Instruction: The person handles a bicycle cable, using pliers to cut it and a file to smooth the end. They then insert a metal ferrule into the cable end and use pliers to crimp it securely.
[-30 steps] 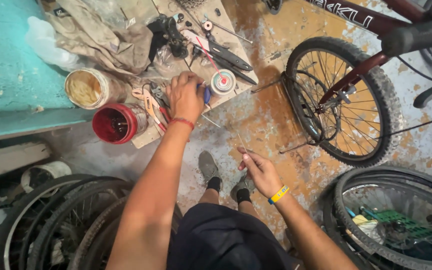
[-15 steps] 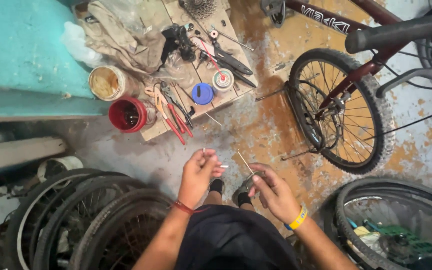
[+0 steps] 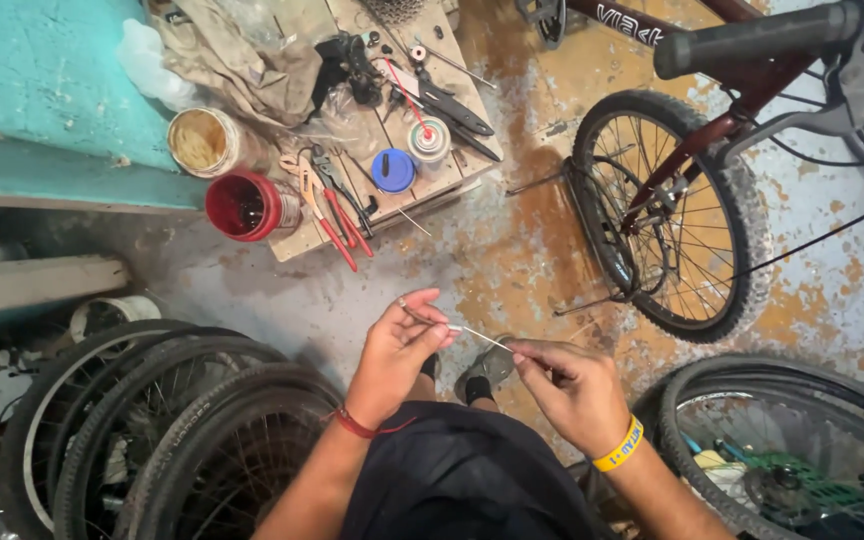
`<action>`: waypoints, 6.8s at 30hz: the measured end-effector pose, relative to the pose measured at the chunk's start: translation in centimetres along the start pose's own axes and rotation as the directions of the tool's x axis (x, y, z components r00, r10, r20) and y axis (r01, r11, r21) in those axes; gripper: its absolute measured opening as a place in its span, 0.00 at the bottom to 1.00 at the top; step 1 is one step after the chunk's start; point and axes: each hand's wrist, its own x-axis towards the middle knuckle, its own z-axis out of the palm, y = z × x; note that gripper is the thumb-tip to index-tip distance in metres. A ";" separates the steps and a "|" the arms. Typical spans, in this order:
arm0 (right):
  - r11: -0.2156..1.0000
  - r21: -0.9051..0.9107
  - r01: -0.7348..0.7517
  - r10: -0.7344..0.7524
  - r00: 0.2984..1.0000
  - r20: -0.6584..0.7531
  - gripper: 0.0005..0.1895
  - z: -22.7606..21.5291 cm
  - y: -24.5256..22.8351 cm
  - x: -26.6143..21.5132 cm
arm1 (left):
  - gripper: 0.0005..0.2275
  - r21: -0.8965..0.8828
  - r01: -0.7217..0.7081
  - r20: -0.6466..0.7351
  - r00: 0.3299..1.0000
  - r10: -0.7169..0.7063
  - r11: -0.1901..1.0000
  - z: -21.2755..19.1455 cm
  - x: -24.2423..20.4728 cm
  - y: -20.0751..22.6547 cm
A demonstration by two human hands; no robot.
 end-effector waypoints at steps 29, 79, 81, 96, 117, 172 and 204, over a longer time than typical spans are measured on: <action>0.835 -0.473 0.281 -0.362 0.928 -0.087 0.05 -1.2 -3.7 -0.9 | 0.26 -0.317 0.189 0.190 0.973 -0.133 0.929 -0.5 0.3 0.0; 0.780 -0.530 0.333 -0.428 0.901 -0.064 0.09 -1.7 -6.3 0.6 | 0.28 -0.408 0.232 0.283 0.952 -0.119 0.883 0.4 0.7 -0.4; 0.778 -0.534 0.329 -0.427 0.902 -0.065 0.07 -1.6 -6.4 0.5 | 0.28 -0.412 0.231 0.288 0.951 -0.115 0.882 0.5 0.7 -0.5; 0.777 -0.547 0.313 -0.413 0.908 -0.067 0.05 -0.9 -5.4 0.4 | 0.27 -0.406 0.222 0.302 0.948 -0.099 0.887 0.6 0.5 -0.2; 0.978 -0.128 0.163 -0.146 0.980 0.137 0.08 -0.4 1.1 -0.8 | 0.23 -0.188 -0.065 0.076 0.994 0.081 0.980 1.0 0.6 -0.5; 0.782 0.552 -0.290 0.440 0.884 -0.157 0.15 1.4 6.4 -8.7 | 0.04 0.673 -0.707 0.615 0.698 0.366 0.217 6.2 -3.6 -7.6; 0.023 0.996 -0.088 0.813 0.581 0.032 0.20 21.8 12.2 -21.9 | 0.20 0.269 0.563 0.145 0.779 -0.610 0.782 -2.5 -9.9 -13.7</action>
